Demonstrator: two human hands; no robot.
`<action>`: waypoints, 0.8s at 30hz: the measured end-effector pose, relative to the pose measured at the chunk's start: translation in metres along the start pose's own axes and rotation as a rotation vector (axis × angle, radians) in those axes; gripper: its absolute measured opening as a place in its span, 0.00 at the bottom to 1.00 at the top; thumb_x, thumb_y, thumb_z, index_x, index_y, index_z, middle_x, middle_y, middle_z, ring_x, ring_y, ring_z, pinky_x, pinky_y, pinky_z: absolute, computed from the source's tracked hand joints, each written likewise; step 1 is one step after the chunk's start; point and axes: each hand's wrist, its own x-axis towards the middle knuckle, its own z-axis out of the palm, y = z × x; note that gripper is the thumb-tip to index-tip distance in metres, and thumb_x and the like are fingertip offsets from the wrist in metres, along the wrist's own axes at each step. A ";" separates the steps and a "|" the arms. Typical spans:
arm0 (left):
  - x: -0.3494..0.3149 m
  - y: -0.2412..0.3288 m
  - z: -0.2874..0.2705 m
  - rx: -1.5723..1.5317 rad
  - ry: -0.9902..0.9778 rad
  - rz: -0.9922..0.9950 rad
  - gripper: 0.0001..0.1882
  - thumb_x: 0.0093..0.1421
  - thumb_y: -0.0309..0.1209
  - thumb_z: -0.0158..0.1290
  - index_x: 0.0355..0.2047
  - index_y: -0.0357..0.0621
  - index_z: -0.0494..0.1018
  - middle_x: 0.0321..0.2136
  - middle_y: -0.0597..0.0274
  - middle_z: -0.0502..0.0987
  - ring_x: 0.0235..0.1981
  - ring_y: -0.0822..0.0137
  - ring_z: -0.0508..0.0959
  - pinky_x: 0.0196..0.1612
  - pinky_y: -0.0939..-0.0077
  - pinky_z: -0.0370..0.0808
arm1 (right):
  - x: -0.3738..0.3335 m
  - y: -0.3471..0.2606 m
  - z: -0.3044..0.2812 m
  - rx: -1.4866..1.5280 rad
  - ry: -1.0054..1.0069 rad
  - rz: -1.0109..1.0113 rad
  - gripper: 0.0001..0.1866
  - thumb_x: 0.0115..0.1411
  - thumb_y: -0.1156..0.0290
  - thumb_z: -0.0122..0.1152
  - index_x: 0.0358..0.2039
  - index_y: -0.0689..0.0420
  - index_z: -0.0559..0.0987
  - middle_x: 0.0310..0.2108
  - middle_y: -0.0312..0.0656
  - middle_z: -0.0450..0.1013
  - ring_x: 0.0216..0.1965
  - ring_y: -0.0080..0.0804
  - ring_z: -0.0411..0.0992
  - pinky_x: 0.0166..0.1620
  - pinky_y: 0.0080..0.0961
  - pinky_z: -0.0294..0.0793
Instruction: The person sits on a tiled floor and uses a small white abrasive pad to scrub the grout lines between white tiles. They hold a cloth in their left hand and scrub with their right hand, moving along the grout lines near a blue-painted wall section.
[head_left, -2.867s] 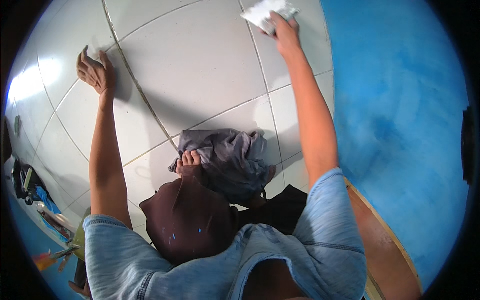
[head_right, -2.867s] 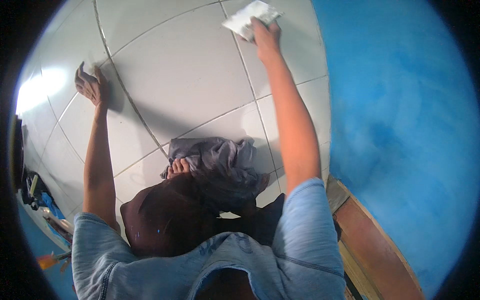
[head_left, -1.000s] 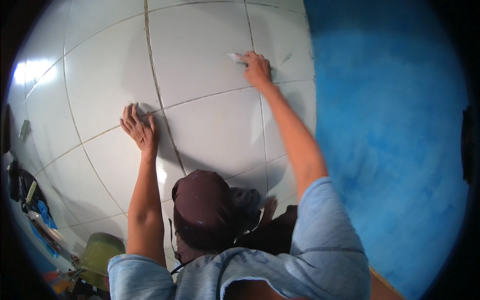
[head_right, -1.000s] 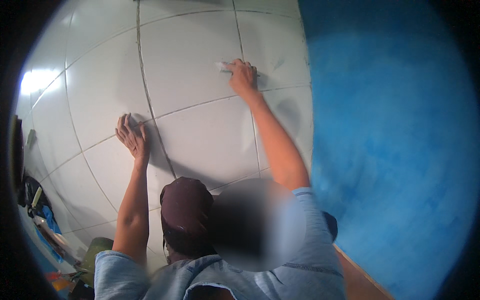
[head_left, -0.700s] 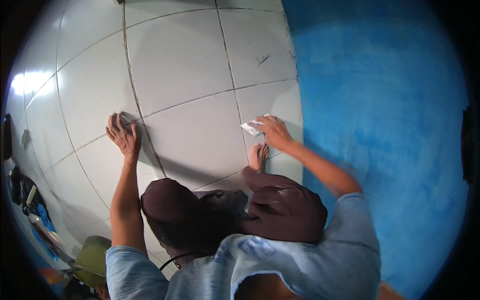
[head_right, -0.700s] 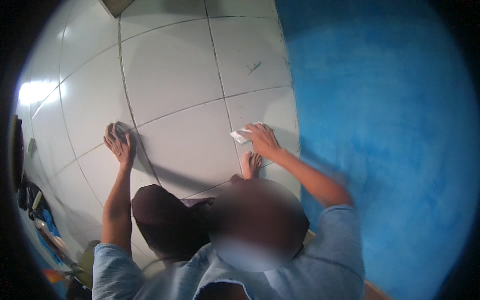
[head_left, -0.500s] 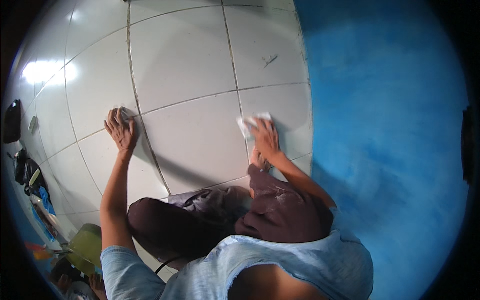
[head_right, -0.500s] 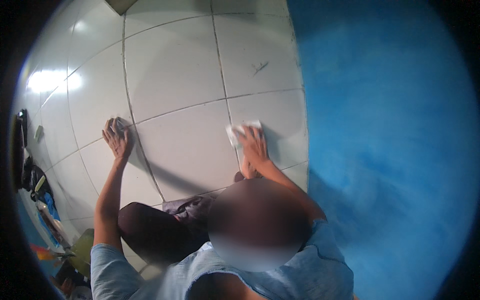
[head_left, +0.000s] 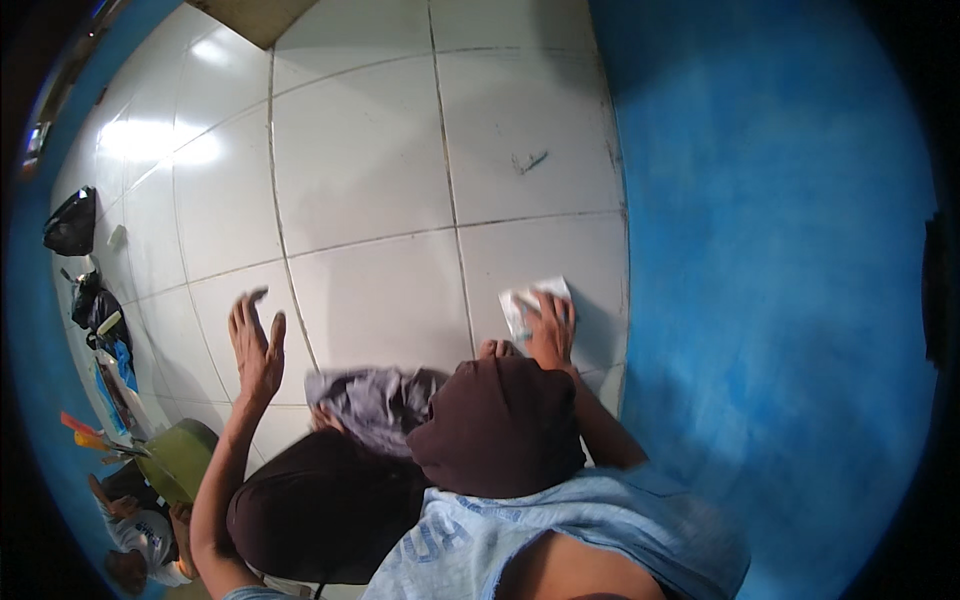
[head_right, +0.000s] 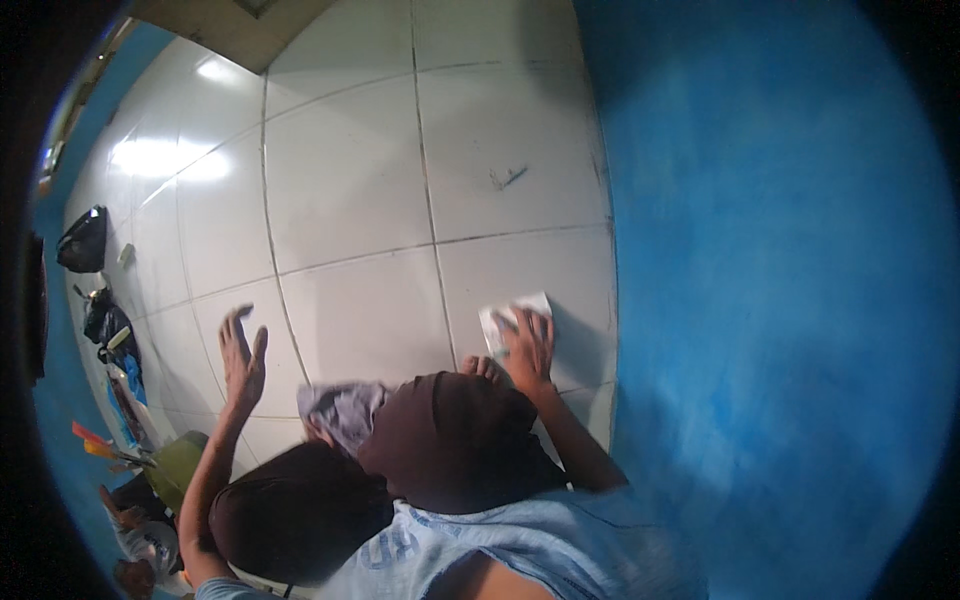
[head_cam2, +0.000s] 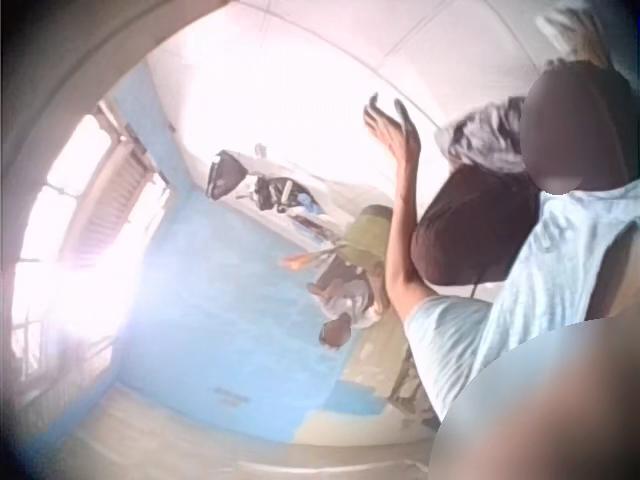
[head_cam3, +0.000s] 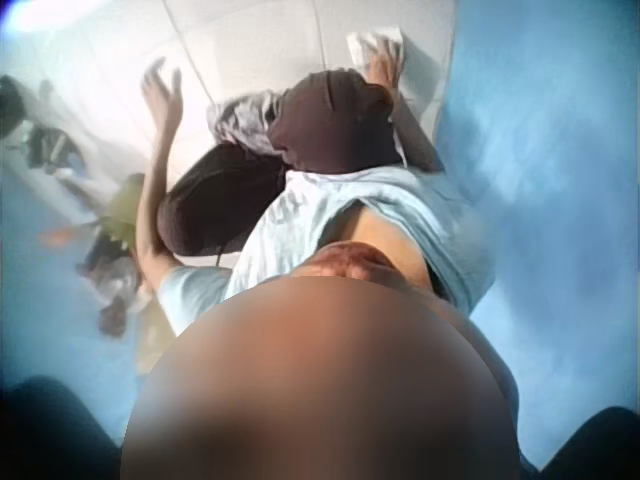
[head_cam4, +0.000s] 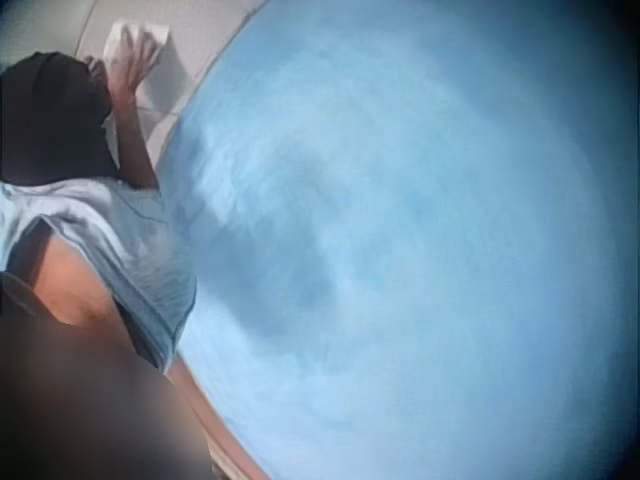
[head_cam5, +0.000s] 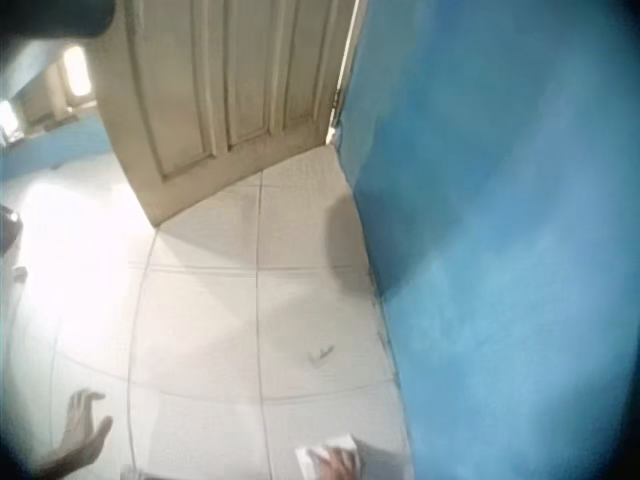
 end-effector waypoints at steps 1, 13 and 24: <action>0.008 0.034 -0.015 -0.028 0.020 0.072 0.23 0.59 0.40 0.46 0.52 0.39 0.62 0.51 0.45 0.63 0.57 0.48 0.58 0.60 0.57 0.52 | 0.017 0.003 -0.002 -0.038 0.026 -0.023 0.25 0.42 0.76 0.63 0.44 0.46 0.78 0.48 0.40 0.67 0.53 0.39 0.62 0.60 0.46 0.51; 0.123 0.051 0.065 0.014 -0.086 0.649 0.26 0.50 0.33 0.55 0.50 0.41 0.64 0.51 0.47 0.62 0.59 0.47 0.57 0.63 0.46 0.47 | 0.227 0.002 -0.046 -0.215 0.137 -0.182 0.16 0.45 0.76 0.62 0.36 0.45 0.81 0.46 0.40 0.68 0.49 0.40 0.64 0.58 0.48 0.56; 0.116 0.026 0.163 -0.083 -0.571 1.060 0.31 0.53 0.43 0.50 0.56 0.45 0.61 0.64 0.50 0.50 0.66 0.54 0.46 0.65 0.47 0.43 | 0.323 0.007 -0.069 -0.260 0.125 -0.106 0.22 0.43 0.76 0.63 0.41 0.44 0.79 0.43 0.37 0.70 0.45 0.37 0.67 0.53 0.40 0.60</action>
